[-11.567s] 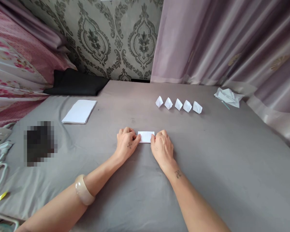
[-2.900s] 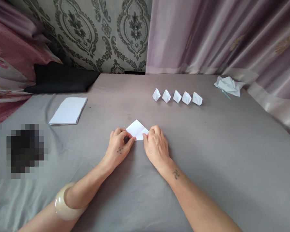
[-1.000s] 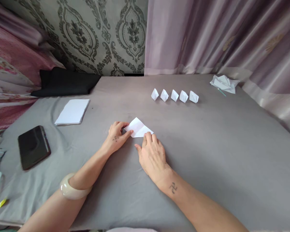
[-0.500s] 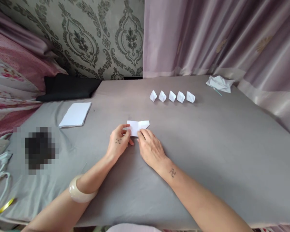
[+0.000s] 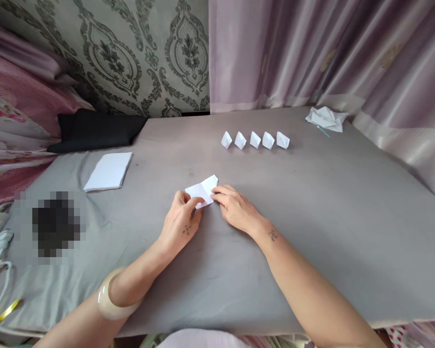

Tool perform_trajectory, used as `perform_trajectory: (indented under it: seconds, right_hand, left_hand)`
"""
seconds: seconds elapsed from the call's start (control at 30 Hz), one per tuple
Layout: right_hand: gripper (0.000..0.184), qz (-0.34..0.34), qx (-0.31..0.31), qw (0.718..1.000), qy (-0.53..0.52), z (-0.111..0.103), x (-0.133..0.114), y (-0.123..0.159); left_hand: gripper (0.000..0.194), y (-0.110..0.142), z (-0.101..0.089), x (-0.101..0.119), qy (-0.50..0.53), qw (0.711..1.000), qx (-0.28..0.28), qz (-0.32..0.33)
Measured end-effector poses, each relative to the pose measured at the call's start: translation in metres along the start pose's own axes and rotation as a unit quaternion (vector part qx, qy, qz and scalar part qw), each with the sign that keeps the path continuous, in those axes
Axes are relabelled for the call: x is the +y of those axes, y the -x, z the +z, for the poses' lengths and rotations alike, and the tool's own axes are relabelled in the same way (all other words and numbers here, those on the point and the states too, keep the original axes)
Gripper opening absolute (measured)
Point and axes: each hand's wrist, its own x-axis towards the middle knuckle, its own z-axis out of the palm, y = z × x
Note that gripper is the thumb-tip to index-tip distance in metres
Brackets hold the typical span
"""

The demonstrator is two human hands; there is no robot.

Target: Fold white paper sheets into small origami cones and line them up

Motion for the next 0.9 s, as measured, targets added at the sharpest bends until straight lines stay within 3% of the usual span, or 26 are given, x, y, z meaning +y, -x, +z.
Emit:
perform_trajectory:
  seconds: [0.13,0.23,0.33,0.6,0.9]
  right_hand:
    - [0.039,-0.014,-0.011,1.0,0.021,-0.003,0.0,0.003]
    - [0.038,-0.022,-0.014,0.999,0.037,-0.005,0.0,0.004]
    - [0.037,-0.03,-0.012,0.999,0.04,-0.006,0.001,0.005]
    - [0.041,-0.024,-0.021,0.999,0.031,-0.009,0.002,0.005]
    - [0.041,-0.009,-0.031,0.999,0.007,-0.012,0.003,0.005]
  left_hand:
    - [0.026,-0.008,-0.006,-0.006,-0.109,0.99,0.023,0.084]
    - [0.029,-0.017,-0.01,-0.011,-0.109,0.983,-0.027,0.146]
    - [0.029,-0.026,-0.011,-0.015,-0.075,0.982,-0.065,0.161]
    - [0.018,-0.046,-0.01,-0.022,0.045,0.993,-0.078,0.075]
    - [0.013,-0.054,-0.011,-0.011,0.076,0.992,-0.098,-0.036]
